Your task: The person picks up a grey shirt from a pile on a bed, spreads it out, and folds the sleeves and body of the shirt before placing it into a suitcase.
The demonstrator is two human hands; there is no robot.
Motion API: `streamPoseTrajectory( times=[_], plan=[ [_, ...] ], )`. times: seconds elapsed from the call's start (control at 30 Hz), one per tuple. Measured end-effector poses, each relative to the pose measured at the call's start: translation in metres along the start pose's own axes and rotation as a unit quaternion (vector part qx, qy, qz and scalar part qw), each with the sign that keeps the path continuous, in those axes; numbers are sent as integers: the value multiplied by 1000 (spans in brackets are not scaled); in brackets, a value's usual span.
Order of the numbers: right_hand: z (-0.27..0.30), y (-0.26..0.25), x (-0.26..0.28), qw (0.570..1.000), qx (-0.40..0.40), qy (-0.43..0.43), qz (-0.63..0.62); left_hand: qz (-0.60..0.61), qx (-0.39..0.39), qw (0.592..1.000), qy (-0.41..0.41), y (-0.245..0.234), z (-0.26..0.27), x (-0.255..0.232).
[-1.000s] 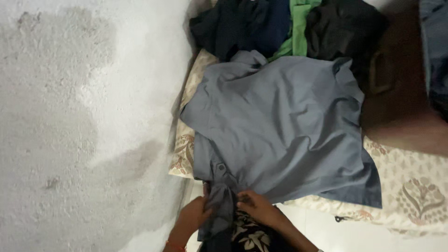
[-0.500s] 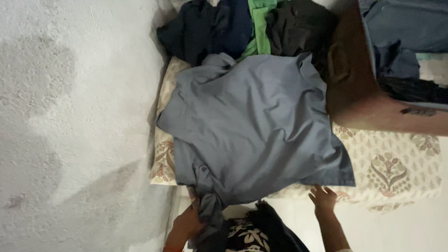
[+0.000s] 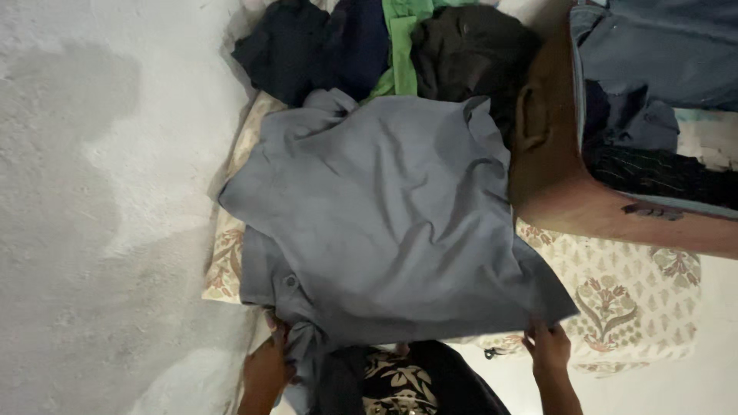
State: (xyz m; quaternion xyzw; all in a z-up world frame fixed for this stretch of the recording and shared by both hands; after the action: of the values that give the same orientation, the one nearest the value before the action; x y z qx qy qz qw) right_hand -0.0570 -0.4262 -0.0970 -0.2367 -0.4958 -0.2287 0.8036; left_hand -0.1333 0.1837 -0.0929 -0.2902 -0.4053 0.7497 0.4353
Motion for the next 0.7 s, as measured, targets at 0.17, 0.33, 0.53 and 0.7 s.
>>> streamPoseTrajectory(
  times=[0.17, 0.33, 0.53, 0.7],
  plan=[
    [7, -34, -28, 993, 97, 45, 58, 152, -167, 966, 122, -35, 39, -66],
    [-13, -23, -31, 997, 60, -25, 46, 171, -130, 968, 127, -27, 35, -154],
    [-50, -36, -5, 989, -42, -70, 123, 410, 228, 883, -6, 88, 22, -214],
    [-54, -65, 10, 975, -4, -132, 180, 679, 331, 629, -184, 131, 10, -209]
  ],
)
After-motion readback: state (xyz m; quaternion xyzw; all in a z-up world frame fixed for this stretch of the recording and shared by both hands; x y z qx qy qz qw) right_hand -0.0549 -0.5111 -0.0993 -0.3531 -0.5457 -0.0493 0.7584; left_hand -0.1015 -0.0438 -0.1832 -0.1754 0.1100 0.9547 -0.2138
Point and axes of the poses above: each hand's wrist, its own z-axis away from the middle knuckle, its own y-axis out of the palm, x = y × z, the point moved 4 cm from there along -z, towards the middle knuckle, and after that the axes turned 10 degrees about -y, right-handed, at the moved point
